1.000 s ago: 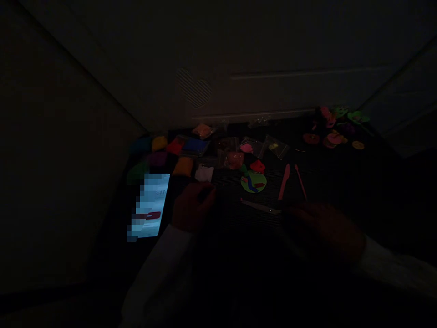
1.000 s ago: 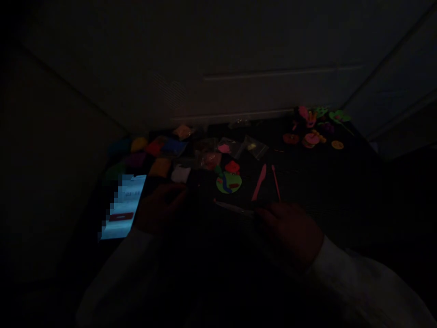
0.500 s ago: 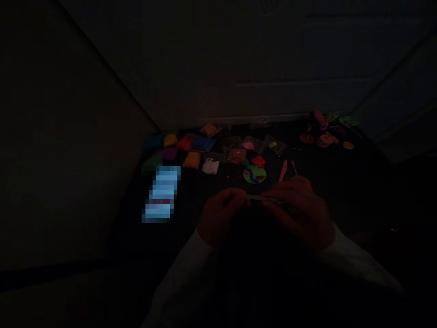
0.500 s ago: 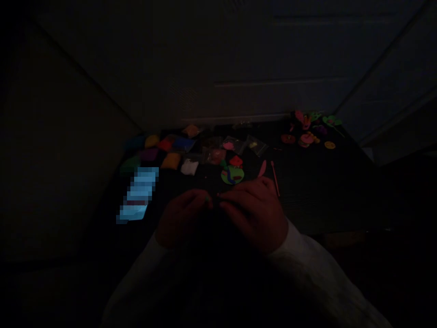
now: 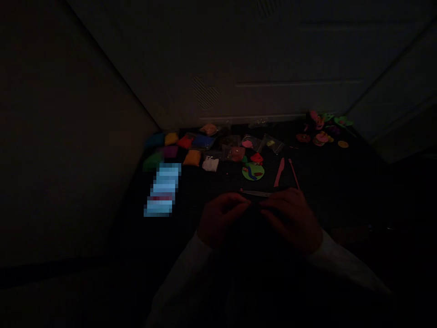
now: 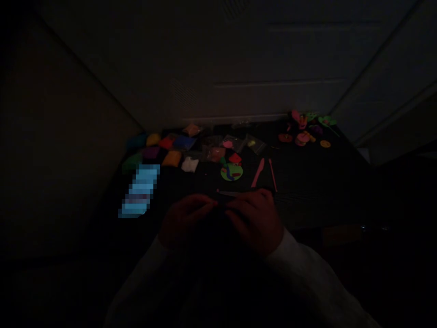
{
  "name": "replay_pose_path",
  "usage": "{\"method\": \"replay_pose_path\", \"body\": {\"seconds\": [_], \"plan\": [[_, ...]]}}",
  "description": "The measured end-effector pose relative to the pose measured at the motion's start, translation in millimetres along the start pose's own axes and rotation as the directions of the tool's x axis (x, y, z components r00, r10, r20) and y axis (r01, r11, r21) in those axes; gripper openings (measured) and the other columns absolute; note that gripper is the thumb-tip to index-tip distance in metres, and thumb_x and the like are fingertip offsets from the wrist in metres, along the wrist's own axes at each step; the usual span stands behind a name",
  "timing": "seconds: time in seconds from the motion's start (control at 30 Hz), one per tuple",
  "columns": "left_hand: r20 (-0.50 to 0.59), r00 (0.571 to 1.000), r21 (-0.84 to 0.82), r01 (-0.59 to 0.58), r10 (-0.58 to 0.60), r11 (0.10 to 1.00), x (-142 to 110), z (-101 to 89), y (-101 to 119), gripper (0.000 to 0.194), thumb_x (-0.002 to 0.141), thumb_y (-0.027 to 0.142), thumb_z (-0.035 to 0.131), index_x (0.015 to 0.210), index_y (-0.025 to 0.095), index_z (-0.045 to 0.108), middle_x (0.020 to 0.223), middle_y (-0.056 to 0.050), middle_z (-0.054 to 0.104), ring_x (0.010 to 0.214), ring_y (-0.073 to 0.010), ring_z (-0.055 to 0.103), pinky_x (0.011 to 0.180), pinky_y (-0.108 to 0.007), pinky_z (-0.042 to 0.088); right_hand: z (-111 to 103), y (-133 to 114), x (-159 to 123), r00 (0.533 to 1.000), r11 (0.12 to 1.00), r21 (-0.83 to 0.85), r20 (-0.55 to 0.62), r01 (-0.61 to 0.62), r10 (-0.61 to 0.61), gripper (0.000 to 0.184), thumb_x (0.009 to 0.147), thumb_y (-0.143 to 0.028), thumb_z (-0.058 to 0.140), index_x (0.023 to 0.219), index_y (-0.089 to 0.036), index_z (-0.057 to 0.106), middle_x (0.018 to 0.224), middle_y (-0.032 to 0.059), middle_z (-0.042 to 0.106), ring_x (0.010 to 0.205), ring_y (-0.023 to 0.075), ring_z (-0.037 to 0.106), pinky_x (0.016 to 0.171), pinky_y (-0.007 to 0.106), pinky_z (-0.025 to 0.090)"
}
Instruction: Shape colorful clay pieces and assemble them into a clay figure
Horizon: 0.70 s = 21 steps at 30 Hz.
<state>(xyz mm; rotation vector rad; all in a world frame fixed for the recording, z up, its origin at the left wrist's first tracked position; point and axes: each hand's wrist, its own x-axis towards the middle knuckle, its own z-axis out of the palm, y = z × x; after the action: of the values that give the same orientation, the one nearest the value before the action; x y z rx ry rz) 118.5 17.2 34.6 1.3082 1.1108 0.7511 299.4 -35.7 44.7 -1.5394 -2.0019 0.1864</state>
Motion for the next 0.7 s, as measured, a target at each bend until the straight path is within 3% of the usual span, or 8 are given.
{"method": "replay_pose_path", "body": {"seconds": [0.17, 0.27, 0.37, 0.47, 0.7], "plan": [[-0.23, 0.971, 0.241, -0.011, 0.068, 0.97, 9.9, -18.9, -4.1, 0.016, 0.066, 0.032, 0.063, 0.075, 0.019, 0.063, 0.076, -0.001, 0.066, 0.073, -0.0152, 0.06, 0.067, -0.026, 0.047, -4.1, 41.5, -11.5, 0.984, 0.98, -0.186, 0.145, -0.075, 0.103, 0.024, 0.082, -0.028, 0.044, 0.1, -0.02, 0.058, 0.096, 0.0059, 0.06, 0.088, 0.0176, 0.053, 0.078, 0.034, 0.038], [-0.28, 0.95, 0.382, -0.023, 0.139, 0.924, 18.7, -28.1, -8.1, 0.023, 0.068, 0.034, 0.06, 0.086, 0.019, 0.062, 0.08, -0.002, 0.065, 0.074, -0.0151, 0.059, 0.068, -0.027, 0.046, -8.4, 61.0, -14.5, 0.959, 0.958, -0.278, 0.244, -0.07, 0.141, 0.027, 0.082, -0.027, 0.042, 0.105, -0.02, 0.056, 0.1, 0.0066, 0.059, 0.09, 0.0188, 0.053, 0.076, 0.035, 0.039], [-0.275, 0.933, 0.528, -0.057, 0.234, 0.847, 26.2, -30.7, -12.1, 0.029, 0.072, 0.033, 0.055, 0.097, 0.019, 0.06, 0.088, -0.003, 0.064, 0.081, -0.0158, 0.058, 0.074, -0.028, 0.045, -11.5, 68.5, -13.6, 0.939, 0.957, -0.287, 0.319, -0.032, 0.127, 0.028, 0.082, -0.025, 0.041, 0.106, -0.02, 0.055, 0.101, 0.0075, 0.058, 0.089, 0.0179, 0.054, 0.075, 0.034, 0.04], [-0.24, 0.913, 0.658, -0.098, 0.332, 0.746, 31.6, -30.2, -16.2, 0.026, 0.076, 0.033, 0.05, 0.094, 0.019, 0.061, 0.094, -0.004, 0.063, 0.087, -0.0166, 0.057, 0.079, -0.029, 0.044, -13.4, 70.4, -11.0, 0.932, 0.959, -0.282, 0.35, 0.007, 0.096, 0.029, 0.081, -0.024, 0.042, 0.107, -0.019, 0.055, 0.102, 0.0084, 0.057, 0.089, 0.0182, 0.053, 0.075, 0.034, 0.041], [-0.17, 0.916, 0.745, -0.122, 0.363, 0.656, 40.8, -31.8, -24.7, 0.021, 0.077, 0.034, 0.05, 0.085, 0.019, 0.063, 0.087, -0.003, 0.064, 0.081, -0.0157, 0.057, 0.076, -0.028, 0.045, -16.0, 73.4, -3.7, 0.899, 0.954, -0.296, 0.43, 0.049, 0.087, 0.029, 0.081, -0.025, 0.043, 0.107, -0.019, 0.053, 0.104, 0.0073, 0.056, 0.092, 0.02, 0.052, 0.076, 0.035, 0.04]]}}
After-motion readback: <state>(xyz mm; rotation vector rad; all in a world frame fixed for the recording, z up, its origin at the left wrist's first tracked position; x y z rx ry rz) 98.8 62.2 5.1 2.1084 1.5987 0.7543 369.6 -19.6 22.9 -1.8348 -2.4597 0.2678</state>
